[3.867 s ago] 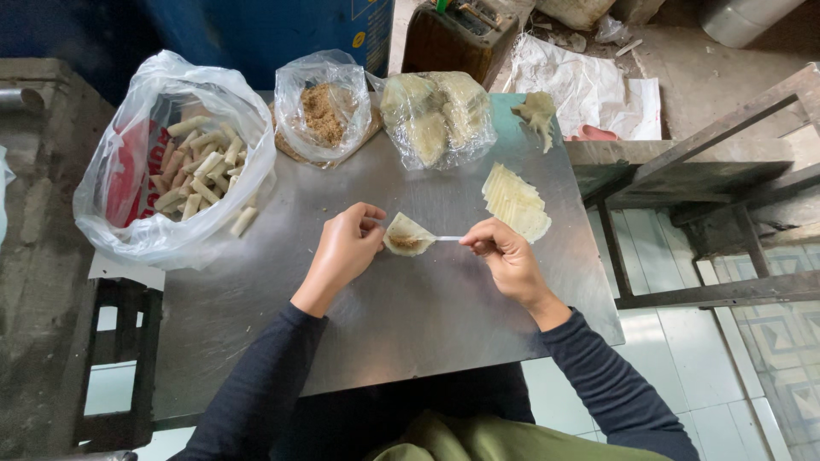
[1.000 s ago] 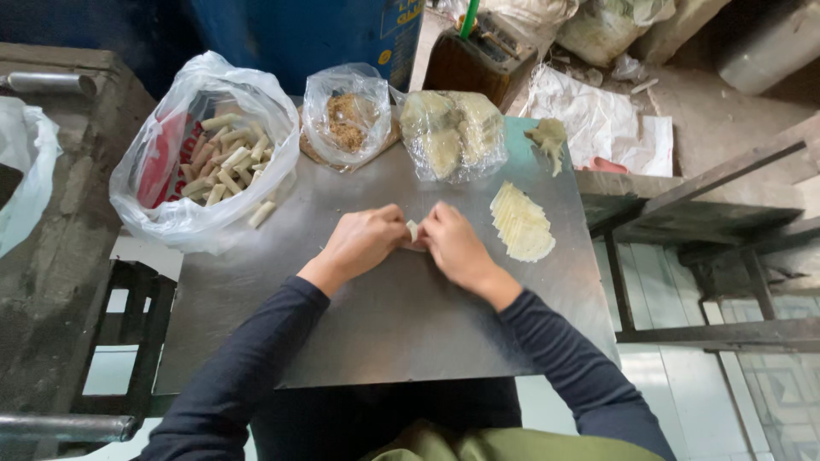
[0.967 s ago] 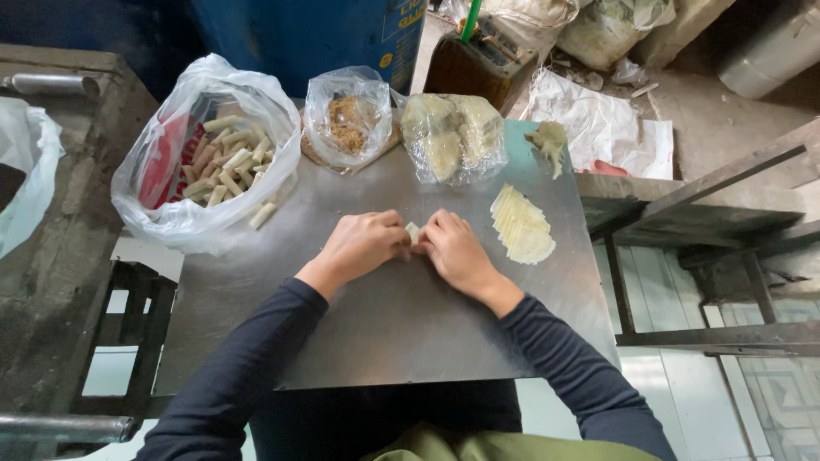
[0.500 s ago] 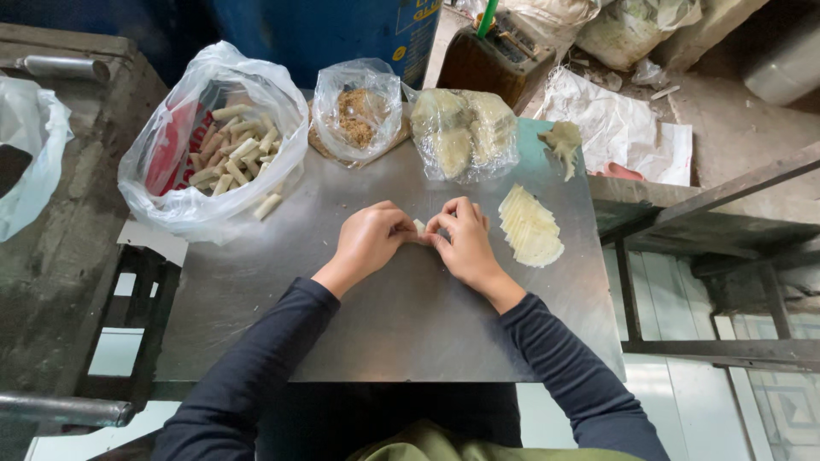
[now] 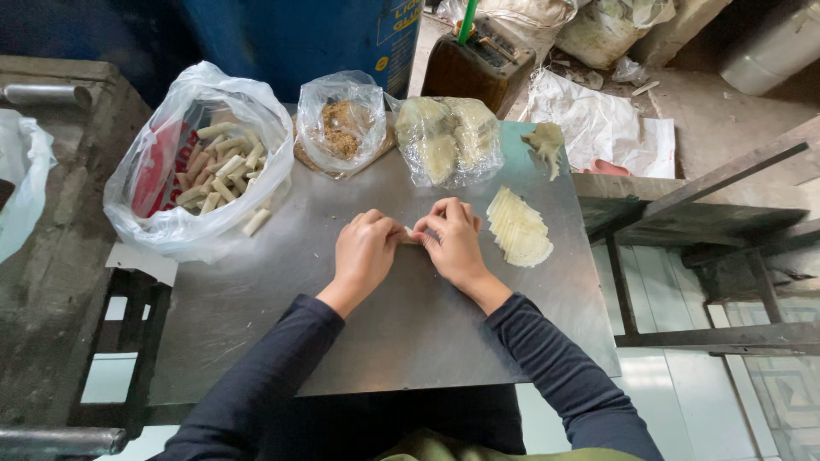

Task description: The person sits at a stainless steel table and folds thin dough wrappers around a brown filling, using a small spoon to scoop filling from a plastic container onto each wrapper. They fold and press each wrapper closed and place the finished filled rolls into a plastic bag holding many similar rolls.

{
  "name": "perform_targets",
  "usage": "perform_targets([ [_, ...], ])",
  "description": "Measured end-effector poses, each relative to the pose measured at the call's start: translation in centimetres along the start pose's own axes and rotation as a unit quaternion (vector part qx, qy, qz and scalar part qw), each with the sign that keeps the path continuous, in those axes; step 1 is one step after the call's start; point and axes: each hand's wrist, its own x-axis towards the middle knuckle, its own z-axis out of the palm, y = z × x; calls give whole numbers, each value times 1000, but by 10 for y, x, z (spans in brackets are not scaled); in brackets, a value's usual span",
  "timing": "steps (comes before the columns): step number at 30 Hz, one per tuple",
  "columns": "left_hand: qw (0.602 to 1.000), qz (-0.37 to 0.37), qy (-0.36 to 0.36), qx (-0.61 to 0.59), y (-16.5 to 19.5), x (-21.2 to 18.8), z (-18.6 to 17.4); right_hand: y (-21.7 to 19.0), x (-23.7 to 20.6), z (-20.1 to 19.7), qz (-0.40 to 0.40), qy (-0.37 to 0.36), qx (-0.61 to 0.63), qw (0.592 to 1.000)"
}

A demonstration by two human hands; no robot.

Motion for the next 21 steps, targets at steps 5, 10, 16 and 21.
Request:
perform_targets([
  [5, 997, 58, -11, 58, -8, -5, 3, 5, 0, -1, -36, -14, -26, 999],
  [10, 989, -90, 68, 97, -13, 9, 35, 4, 13, 29, 52, 77, -58, 994],
  [16, 984, -60, 115, 119, -29, 42, 50, 10, 46, 50, 64, 110, -95, 987],
  [21, 1000, -17, -10, 15, -33, 42, 22, 13, 51, 39, 66, 167, -19, 984],
])
